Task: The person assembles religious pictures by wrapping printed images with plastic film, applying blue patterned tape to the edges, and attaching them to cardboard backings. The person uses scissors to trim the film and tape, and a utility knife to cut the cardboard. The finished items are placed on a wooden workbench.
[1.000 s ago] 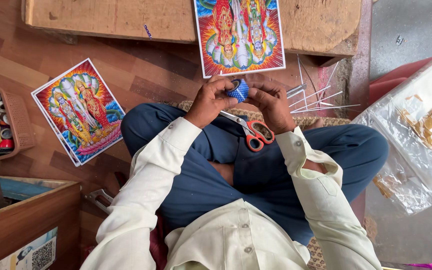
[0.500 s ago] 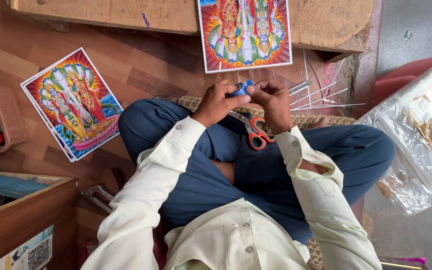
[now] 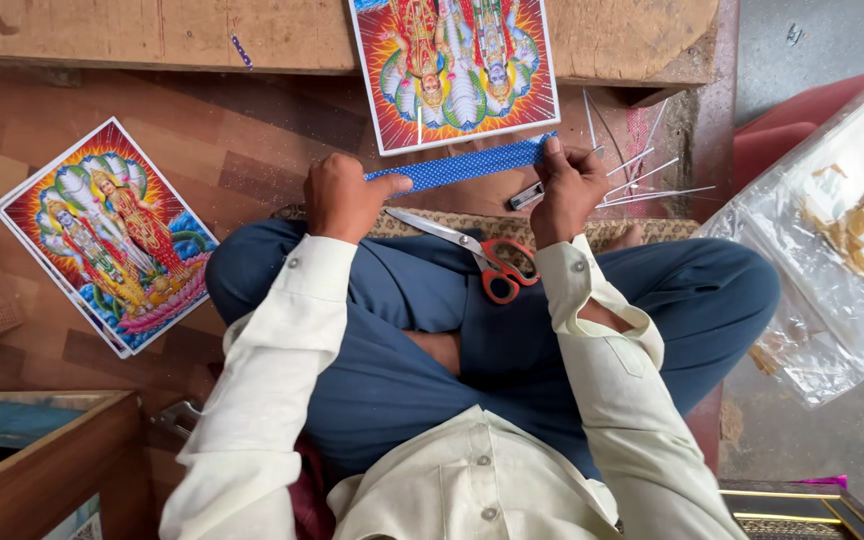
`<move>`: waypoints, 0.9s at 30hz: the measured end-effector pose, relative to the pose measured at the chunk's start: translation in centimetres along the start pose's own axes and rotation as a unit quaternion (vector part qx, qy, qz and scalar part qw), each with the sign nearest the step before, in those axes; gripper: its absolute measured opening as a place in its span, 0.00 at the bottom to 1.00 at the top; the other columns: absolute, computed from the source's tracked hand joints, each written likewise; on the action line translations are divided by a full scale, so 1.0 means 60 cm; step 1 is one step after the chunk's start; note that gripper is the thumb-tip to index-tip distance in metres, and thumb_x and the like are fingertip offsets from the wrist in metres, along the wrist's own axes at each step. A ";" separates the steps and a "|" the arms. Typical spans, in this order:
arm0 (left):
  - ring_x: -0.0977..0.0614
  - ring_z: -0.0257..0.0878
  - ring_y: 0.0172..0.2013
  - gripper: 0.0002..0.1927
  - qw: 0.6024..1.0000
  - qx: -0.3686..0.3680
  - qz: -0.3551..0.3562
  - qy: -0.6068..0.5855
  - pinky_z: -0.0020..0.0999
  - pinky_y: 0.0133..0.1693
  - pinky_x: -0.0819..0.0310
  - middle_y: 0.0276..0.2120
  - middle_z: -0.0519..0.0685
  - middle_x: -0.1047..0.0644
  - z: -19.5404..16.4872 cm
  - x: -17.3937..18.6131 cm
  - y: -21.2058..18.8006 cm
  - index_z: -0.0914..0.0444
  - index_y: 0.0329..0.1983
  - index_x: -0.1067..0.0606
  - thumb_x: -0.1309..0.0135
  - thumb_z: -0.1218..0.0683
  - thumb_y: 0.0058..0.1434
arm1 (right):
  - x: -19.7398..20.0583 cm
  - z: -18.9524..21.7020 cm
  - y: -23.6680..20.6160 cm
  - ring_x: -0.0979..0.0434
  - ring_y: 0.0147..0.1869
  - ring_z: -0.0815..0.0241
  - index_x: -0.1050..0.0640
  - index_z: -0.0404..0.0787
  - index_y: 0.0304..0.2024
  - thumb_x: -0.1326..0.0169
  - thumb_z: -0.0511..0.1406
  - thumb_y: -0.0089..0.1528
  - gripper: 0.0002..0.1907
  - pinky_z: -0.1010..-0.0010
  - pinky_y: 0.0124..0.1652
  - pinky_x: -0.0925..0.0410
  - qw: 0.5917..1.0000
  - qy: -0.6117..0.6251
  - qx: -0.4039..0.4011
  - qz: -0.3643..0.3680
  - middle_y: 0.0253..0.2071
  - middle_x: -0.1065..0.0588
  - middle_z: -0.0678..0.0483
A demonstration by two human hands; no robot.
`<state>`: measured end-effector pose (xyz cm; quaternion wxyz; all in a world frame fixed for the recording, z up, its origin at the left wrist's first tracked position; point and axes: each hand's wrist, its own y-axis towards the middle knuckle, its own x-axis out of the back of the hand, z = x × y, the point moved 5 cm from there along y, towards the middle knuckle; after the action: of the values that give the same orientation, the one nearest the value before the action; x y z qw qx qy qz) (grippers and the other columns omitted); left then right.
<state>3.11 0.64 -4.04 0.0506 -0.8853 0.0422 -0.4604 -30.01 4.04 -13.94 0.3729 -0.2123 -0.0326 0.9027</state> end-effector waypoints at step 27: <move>0.17 0.33 0.31 0.09 0.930 0.077 0.009 -0.358 0.28 0.35 0.22 0.31 0.51 0.16 -0.002 0.020 -0.001 0.70 0.35 0.18 0.32 0.60 0.54 | -0.031 0.031 -0.017 0.18 0.35 0.59 0.25 0.32 0.33 0.38 0.30 0.63 0.09 0.65 0.39 0.19 0.999 0.028 -0.029 0.021 0.32 0.22 0.49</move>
<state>3.73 0.55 -2.98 0.1343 -0.9843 -0.0065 -0.1140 -28.92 3.67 -11.38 0.3487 -0.2486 -0.0436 0.9026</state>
